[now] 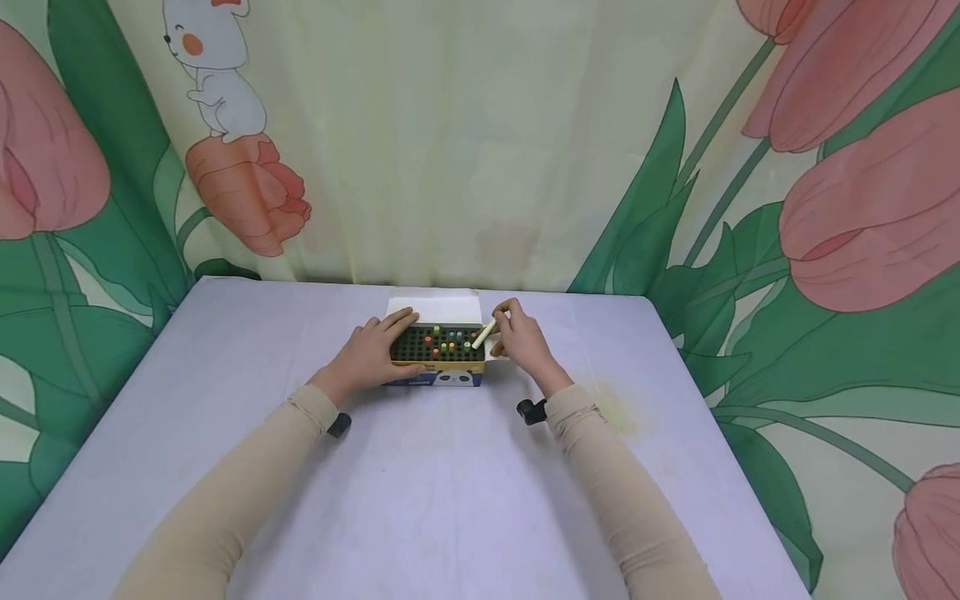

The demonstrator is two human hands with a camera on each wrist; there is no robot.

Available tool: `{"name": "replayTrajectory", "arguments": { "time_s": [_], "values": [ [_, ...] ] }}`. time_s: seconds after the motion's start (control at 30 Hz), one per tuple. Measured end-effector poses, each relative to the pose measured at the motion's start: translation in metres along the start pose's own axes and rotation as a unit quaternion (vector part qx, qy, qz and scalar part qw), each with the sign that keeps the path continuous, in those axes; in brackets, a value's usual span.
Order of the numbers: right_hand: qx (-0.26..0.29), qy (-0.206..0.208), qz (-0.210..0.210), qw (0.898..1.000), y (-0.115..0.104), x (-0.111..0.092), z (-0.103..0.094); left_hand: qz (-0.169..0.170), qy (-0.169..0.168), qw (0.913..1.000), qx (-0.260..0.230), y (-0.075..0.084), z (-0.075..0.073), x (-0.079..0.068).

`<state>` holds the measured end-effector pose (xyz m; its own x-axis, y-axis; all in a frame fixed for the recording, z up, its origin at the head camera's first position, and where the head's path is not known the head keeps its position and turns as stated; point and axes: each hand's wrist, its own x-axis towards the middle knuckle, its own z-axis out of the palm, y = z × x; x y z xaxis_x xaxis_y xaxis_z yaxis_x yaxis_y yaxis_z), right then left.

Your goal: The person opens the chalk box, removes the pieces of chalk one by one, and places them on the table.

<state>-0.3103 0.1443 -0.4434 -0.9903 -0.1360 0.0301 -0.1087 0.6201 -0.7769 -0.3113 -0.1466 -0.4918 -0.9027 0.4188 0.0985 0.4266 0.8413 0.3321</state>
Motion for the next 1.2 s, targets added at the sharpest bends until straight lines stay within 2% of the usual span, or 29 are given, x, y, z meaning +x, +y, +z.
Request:
{"name": "replayTrajectory", "arguments": {
  "time_s": [0.1,0.2,0.33,0.53,0.8,1.2],
  "values": [
    [0.078,-0.02,0.022,0.996,0.007,0.003,-0.005,-0.006,-0.004,1.0,-0.002,0.001,-0.002,0.002],
    [0.15,-0.038,0.052,0.987,0.014,0.004,-0.011,-0.008,-0.011,0.9999,-0.006,0.001,-0.002,0.004],
    [0.205,-0.048,0.075,0.975,0.022,0.003,-0.016,-0.004,-0.007,0.9999,-0.007,0.0,-0.004,0.004],
    [0.232,-0.047,0.084,0.968,0.034,0.0,-0.022,0.008,-0.004,1.0,-0.003,-0.001,-0.003,0.004],
    [0.247,-0.058,0.083,0.964,0.04,-0.001,-0.029,0.002,-0.002,1.0,-0.001,-0.001,-0.003,0.004],
    [0.236,-0.031,0.112,0.965,0.057,-0.006,-0.032,0.001,0.005,0.9999,-0.014,-0.003,0.002,0.002]
  ]
}}
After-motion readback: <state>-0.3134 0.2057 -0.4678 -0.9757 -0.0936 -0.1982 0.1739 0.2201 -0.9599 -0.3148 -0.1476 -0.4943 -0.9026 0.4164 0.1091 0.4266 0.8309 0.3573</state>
